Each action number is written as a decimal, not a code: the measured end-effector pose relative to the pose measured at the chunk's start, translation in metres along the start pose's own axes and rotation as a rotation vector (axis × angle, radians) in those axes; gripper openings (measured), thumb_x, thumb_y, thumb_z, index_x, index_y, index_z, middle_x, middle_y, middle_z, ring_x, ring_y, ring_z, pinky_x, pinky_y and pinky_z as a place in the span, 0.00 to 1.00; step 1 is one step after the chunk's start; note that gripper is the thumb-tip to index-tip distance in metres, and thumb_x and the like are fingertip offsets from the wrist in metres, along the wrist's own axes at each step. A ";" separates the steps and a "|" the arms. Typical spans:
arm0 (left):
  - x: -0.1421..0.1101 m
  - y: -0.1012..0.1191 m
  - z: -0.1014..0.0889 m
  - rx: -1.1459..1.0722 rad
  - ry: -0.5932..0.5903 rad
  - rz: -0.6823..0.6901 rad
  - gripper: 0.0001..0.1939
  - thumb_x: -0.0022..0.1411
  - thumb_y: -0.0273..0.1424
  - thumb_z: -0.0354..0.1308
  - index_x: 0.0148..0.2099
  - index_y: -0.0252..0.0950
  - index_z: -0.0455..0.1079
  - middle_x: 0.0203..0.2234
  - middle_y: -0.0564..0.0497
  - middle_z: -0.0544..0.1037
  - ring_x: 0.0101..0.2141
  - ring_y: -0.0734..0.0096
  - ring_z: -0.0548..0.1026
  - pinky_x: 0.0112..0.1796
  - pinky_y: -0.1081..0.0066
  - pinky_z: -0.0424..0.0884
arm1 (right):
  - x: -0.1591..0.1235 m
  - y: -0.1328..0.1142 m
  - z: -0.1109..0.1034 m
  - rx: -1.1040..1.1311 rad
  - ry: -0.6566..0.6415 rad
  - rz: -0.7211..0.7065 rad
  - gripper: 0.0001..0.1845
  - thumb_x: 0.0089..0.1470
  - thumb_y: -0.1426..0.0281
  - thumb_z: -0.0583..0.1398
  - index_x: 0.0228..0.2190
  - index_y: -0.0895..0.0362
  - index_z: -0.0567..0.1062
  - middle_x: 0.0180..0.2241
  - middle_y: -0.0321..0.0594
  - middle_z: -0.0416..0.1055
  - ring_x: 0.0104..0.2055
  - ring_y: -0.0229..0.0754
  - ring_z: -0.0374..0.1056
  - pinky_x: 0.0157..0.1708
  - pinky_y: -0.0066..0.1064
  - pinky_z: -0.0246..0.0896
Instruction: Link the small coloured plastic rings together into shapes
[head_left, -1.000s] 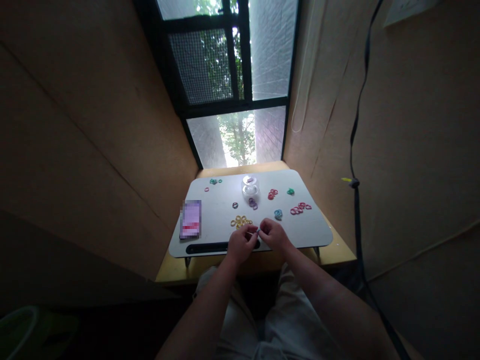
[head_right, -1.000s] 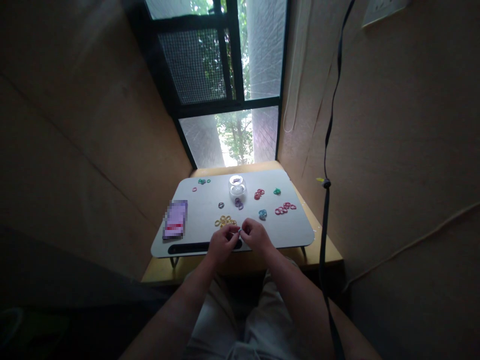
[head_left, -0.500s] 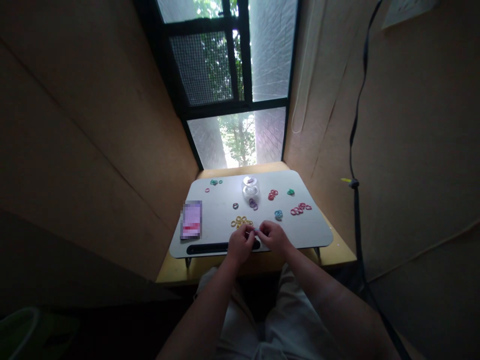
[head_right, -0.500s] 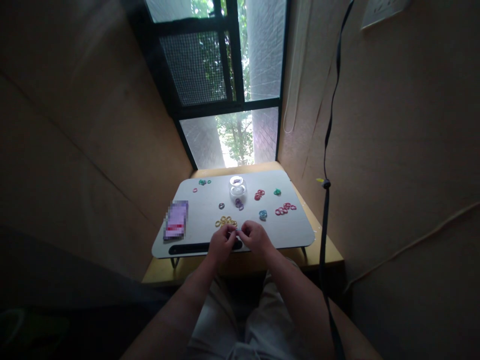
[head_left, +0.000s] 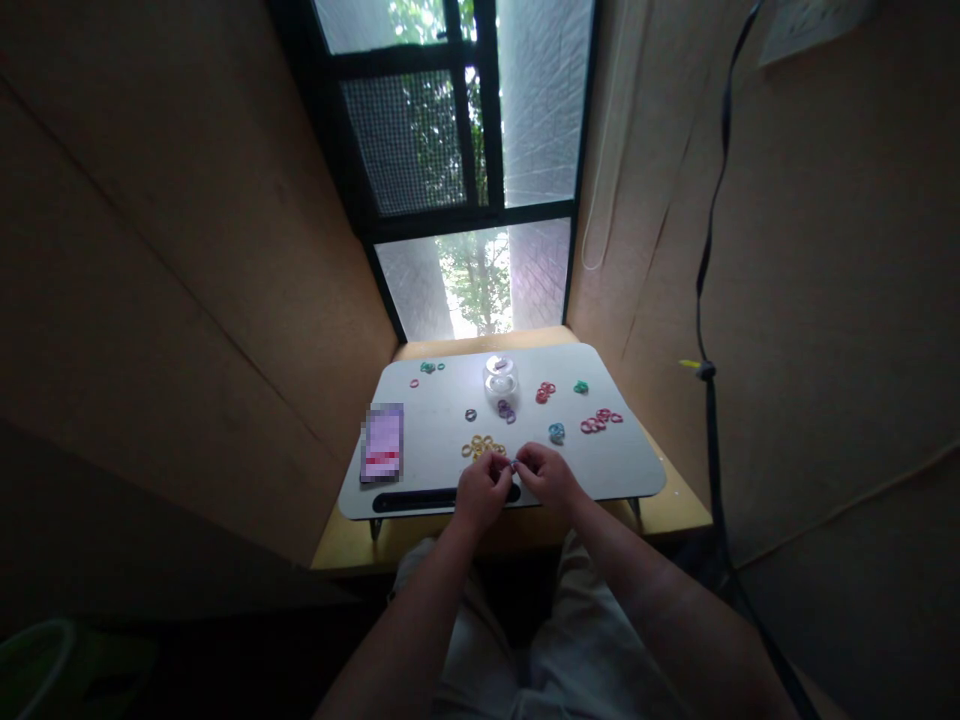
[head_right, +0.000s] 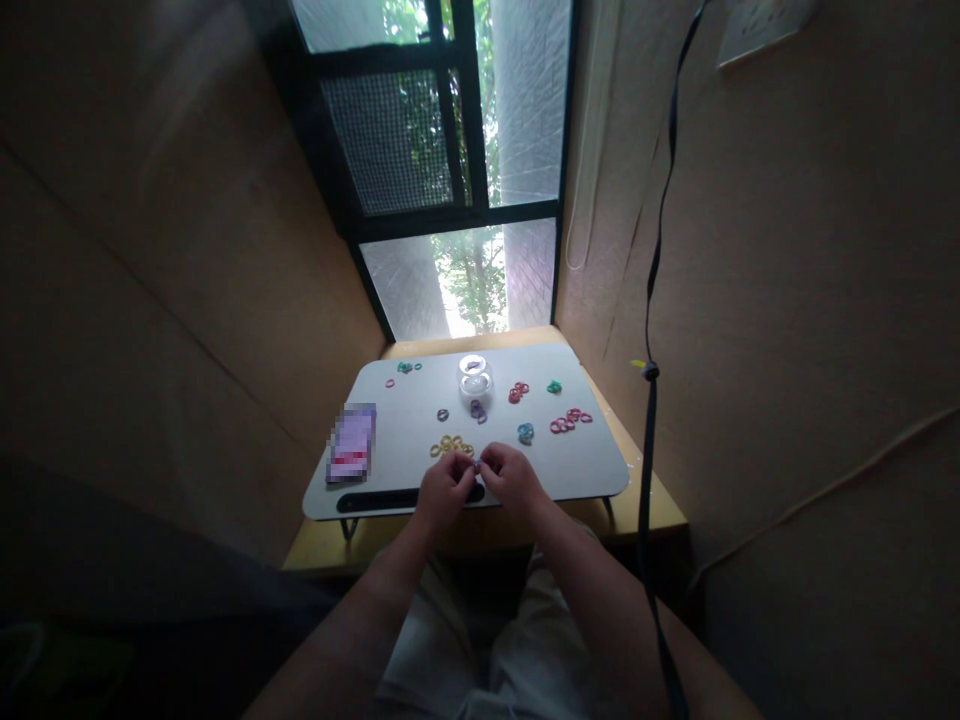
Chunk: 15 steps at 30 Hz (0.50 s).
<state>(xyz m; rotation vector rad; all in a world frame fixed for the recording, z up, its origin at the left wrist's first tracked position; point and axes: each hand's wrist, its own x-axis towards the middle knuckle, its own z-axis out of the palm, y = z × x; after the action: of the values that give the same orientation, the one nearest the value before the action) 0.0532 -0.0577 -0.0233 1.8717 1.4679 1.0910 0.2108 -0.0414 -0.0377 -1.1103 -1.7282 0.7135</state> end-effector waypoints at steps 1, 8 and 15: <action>0.000 0.000 0.000 -0.013 -0.006 0.001 0.07 0.60 0.35 0.56 0.35 0.37 0.70 0.24 0.54 0.75 0.25 0.74 0.71 0.29 0.74 0.64 | 0.000 0.001 0.000 0.001 0.003 0.000 0.06 0.51 0.69 0.58 0.24 0.56 0.70 0.22 0.32 0.65 0.24 0.35 0.60 0.24 0.25 0.54; 0.000 0.001 -0.002 -0.088 -0.055 0.023 0.10 0.62 0.33 0.53 0.42 0.39 0.73 0.33 0.52 0.79 0.29 0.74 0.75 0.33 0.74 0.68 | 0.001 0.005 0.003 -0.012 0.020 0.034 0.07 0.51 0.67 0.59 0.25 0.56 0.70 0.21 0.33 0.68 0.23 0.35 0.61 0.24 0.25 0.55; -0.001 0.002 -0.003 -0.038 -0.049 0.031 0.10 0.61 0.35 0.55 0.40 0.38 0.74 0.26 0.53 0.77 0.25 0.75 0.71 0.29 0.75 0.65 | 0.001 0.004 0.002 -0.040 0.020 0.025 0.05 0.50 0.69 0.59 0.24 0.56 0.70 0.21 0.33 0.66 0.23 0.35 0.60 0.23 0.25 0.54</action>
<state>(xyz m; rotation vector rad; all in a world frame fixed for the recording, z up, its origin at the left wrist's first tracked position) 0.0519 -0.0596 -0.0203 1.8872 1.3856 1.0721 0.2105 -0.0390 -0.0413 -1.1651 -1.7206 0.6833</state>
